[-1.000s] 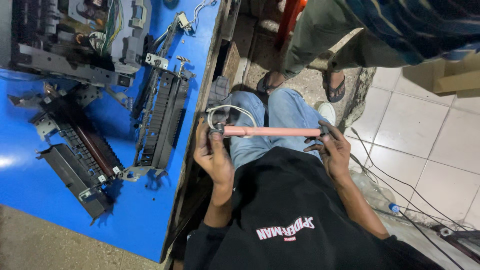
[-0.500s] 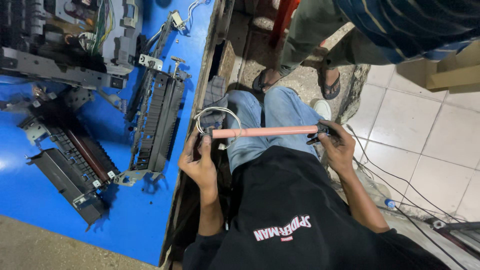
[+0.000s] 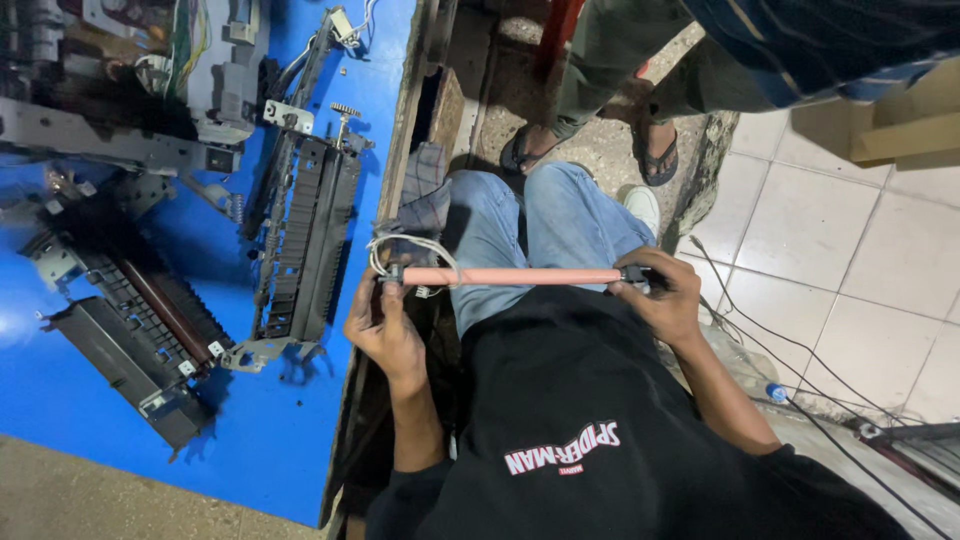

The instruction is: The person disassembles a printer component on a blue workbench, then cleans a pink cylindrical part with a cloth and reattaches its end caps. The person handles the part repeatedly, rotating and wiping it before placing it back on the table.

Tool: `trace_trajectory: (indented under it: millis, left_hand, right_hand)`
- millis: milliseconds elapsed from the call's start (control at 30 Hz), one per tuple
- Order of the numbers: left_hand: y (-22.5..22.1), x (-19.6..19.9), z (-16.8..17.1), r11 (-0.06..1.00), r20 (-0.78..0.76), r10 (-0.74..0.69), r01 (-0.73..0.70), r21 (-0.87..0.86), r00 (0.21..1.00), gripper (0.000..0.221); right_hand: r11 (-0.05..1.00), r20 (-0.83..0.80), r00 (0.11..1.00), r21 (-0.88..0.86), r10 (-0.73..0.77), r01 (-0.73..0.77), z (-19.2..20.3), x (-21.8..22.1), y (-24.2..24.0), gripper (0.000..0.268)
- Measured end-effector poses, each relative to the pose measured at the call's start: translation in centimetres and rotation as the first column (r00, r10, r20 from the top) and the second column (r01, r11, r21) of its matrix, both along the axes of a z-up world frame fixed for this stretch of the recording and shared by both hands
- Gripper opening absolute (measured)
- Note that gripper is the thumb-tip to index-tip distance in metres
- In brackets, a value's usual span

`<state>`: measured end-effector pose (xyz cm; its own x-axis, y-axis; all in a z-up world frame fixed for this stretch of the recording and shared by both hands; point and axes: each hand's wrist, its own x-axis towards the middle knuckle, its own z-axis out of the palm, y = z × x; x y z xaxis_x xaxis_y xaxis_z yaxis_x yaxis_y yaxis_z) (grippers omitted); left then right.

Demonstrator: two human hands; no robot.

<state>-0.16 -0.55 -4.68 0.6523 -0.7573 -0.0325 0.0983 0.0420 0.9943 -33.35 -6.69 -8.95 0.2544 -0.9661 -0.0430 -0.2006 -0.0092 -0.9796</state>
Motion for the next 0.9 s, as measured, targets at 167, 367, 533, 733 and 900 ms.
trace_trajectory:
  millis: [167, 367, 533, 733, 900]
  left_hand:
    - [0.9, 0.8, -0.7, 0.997, -0.138, -0.028, 0.017, -0.08, 0.99, 0.03]
    - [-0.3, -1.6, 0.3, 0.98, -0.449, -0.004, -0.086, -0.18, 0.893, 0.034]
    - [-1.6, -3.2, 0.3, 0.95, -0.721, -0.053, -0.187, -0.25, 0.691, 0.03]
    - [-4.8, -1.0, -0.1, 0.927, -0.773, -0.058, -0.253, -0.277, 0.632, 0.039]
    - [-5.9, -0.3, 0.3, 0.917, -0.734, 0.021, -0.305, -0.256, 0.679, 0.027]
  right_hand:
    - [0.988, -0.073, 0.995, -0.133, 0.072, -0.081, 1.1, 0.2, -0.4, 0.028]
    - [0.961, -0.071, 0.993, -0.254, 0.098, -0.113, 2.2, 1.1, -0.9, 0.025]
    - [0.895, -0.179, 0.978, -0.412, 0.106, -0.172, 1.6, 1.5, 0.2, 0.025]
    - [0.91, 0.002, 0.995, -0.404, 0.104, -0.095, 0.6, 3.1, 1.5, 0.036]
    - [0.924, 0.049, 0.99, -0.369, 0.13, -0.103, 1.6, 3.0, 1.3, 0.038]
